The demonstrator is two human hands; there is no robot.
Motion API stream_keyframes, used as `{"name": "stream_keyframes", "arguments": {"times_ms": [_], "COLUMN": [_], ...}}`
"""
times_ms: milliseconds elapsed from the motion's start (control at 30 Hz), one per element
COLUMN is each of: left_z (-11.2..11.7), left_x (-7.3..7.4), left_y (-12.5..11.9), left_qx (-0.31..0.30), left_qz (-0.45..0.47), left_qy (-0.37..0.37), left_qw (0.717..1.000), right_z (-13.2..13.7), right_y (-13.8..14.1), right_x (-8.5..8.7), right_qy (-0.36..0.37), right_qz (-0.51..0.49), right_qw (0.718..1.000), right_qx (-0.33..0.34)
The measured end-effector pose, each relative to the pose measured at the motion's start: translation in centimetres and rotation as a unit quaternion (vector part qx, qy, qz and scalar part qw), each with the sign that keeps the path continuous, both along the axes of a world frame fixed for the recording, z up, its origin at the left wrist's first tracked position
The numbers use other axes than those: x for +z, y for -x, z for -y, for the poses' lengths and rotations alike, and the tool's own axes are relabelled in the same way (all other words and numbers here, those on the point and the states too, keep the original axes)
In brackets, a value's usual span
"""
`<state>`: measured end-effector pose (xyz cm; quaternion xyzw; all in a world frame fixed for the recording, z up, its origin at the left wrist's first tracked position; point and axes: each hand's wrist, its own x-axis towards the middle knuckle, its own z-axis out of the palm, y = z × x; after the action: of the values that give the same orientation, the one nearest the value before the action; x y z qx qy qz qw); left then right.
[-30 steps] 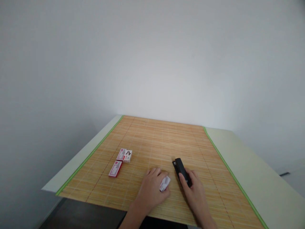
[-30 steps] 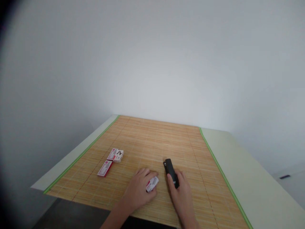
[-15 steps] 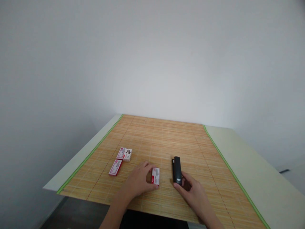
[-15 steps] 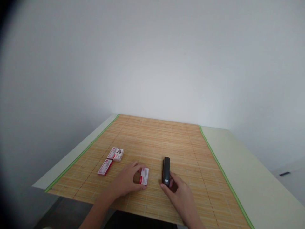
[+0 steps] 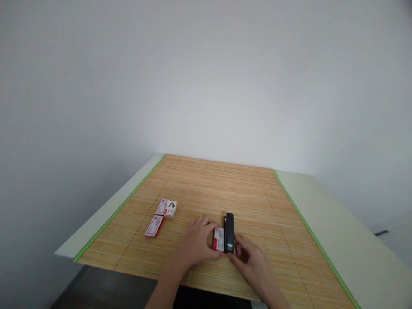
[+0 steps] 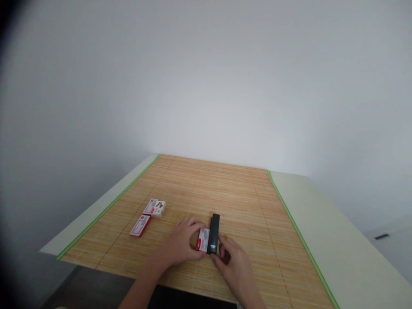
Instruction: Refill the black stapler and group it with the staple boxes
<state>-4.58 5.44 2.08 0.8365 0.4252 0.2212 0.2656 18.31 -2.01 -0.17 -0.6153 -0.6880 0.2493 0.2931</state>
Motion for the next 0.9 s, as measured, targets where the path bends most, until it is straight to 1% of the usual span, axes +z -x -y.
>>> {"name": "stream_keyframes", "arguments": {"times_ms": [100, 200, 233, 300, 333, 400, 433, 467, 533, 600, 667, 700, 733, 800, 867, 900], "left_z": [0.5, 0.6, 0.4, -0.6, -1.3, -3.1, -4.0, -4.9, -6.4, -7.7, -8.6, -9.0, -9.3, -9.7, -9.8, -9.7], "left_x": [0.0, 0.7, 1.1, 1.7, 2.0, 2.4, 2.5, 2.5, 2.4, 2.3, 2.0, 1.8, 1.6, 1.4, 1.7, 2.1], "left_y": [0.3, 2.0, 3.1, 6.1, 8.0, 11.8, 13.6, 15.2, 17.4, 18.4, 18.4, 18.2, 18.0, 17.8, 18.1, 18.2], "left_qx": [0.0, 0.021, 0.037, 0.08, 0.117, 0.191, 0.237, 0.261, 0.273, 0.245, 0.206, 0.192, 0.184, 0.188, 0.206, 0.218], "left_qz": [0.006, 0.025, 0.028, 0.019, 0.008, -0.013, -0.021, -0.038, -0.066, -0.092, -0.117, -0.129, -0.138, -0.148, -0.149, -0.149], "left_qy": [0.022, 0.036, 0.026, -0.016, -0.043, -0.069, -0.075, -0.07, -0.026, 0.038, 0.088, 0.102, 0.109, 0.108, 0.097, 0.089], "left_qw": [1.0, 0.999, 0.999, 0.996, 0.992, 0.979, 0.968, 0.962, 0.959, 0.965, 0.968, 0.968, 0.967, 0.965, 0.962, 0.96], "right_z": [0.2, 0.4, 0.5, 0.6, 0.6, 0.5, 0.4, 0.4, 0.3, 0.3, 0.3, 0.4, 0.4, 0.4, 0.4, 0.4], "right_y": [-0.4, -0.7, -0.8, -0.8, -0.9, -0.9, -0.9, -0.9, -0.9, -0.9, -0.9, -0.9, -0.9, -0.9, -0.8, -0.8], "right_x": [-0.3, -0.5, -0.7, -0.9, -1.0, -1.2, -1.3, -1.4, -1.4, -1.5, -1.5, -1.5, -1.6, -1.6, -1.6, -1.6], "right_qy": [0.0, 0.001, 0.004, 0.007, 0.007, 0.006, 0.007, 0.008, 0.008, 0.008, 0.01, 0.011, 0.011, 0.008, 0.01, 0.013], "right_qz": [-0.002, -0.016, -0.022, -0.031, -0.033, -0.034, -0.036, -0.038, -0.048, -0.057, -0.062, -0.062, -0.061, -0.058, -0.051, -0.046], "right_qw": [1.0, 1.0, 1.0, 0.999, 0.999, 0.999, 0.999, 0.999, 0.999, 0.998, 0.998, 0.998, 0.998, 0.998, 0.999, 0.999], "right_qx": [0.003, -0.002, -0.004, -0.008, -0.009, -0.008, -0.008, -0.009, -0.014, -0.017, -0.017, -0.016, -0.016, -0.016, -0.016, -0.014]}}
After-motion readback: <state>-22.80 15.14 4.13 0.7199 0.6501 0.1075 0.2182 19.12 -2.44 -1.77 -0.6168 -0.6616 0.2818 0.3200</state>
